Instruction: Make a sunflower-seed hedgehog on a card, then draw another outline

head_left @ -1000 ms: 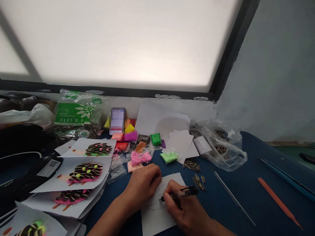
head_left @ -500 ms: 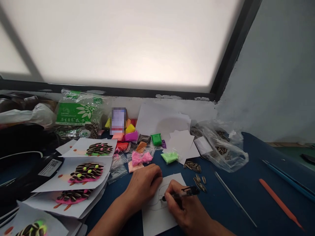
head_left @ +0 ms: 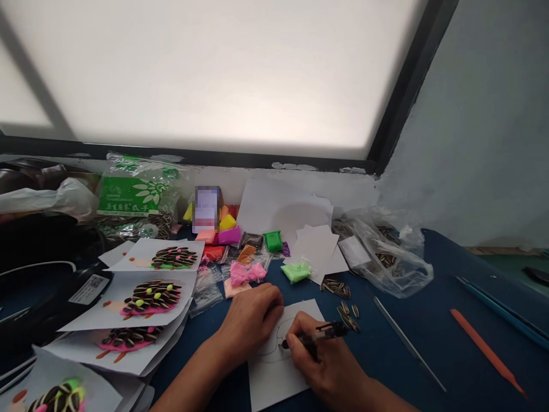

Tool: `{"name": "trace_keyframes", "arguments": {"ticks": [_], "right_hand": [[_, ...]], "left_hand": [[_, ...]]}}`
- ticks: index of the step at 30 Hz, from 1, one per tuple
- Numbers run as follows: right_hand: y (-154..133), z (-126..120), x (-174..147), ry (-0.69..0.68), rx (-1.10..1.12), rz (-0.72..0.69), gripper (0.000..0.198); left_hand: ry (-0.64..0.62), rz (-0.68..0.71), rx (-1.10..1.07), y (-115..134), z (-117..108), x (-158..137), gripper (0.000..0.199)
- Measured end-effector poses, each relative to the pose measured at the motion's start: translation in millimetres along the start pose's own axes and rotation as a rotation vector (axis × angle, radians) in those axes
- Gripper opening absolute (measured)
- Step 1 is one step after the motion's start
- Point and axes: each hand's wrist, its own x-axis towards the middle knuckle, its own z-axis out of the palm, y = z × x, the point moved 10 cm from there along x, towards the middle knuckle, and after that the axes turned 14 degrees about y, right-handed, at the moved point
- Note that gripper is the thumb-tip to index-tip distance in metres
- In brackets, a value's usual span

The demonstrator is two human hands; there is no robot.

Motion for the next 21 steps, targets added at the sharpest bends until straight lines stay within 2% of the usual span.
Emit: {"name": "trace_keyframes", "arguments": {"ticks": [9, 17, 21], "right_hand": [[2, -1, -1, 0.000, 0.015, 0.017, 0.019], [14, -17, 0, 0.114, 0.147, 0.172, 0.025], [13, -18, 1, 0.108, 0.150, 0.174, 0.025]], "left_hand": [[-0.002, -0.001, -0.009, 0, 0, -2, 0.010], [-0.005, -0.034, -0.003, -1, -3, -1, 0.007], [-0.027, -0.055, -0.062, -3, -2, 0, 0.011]]}}
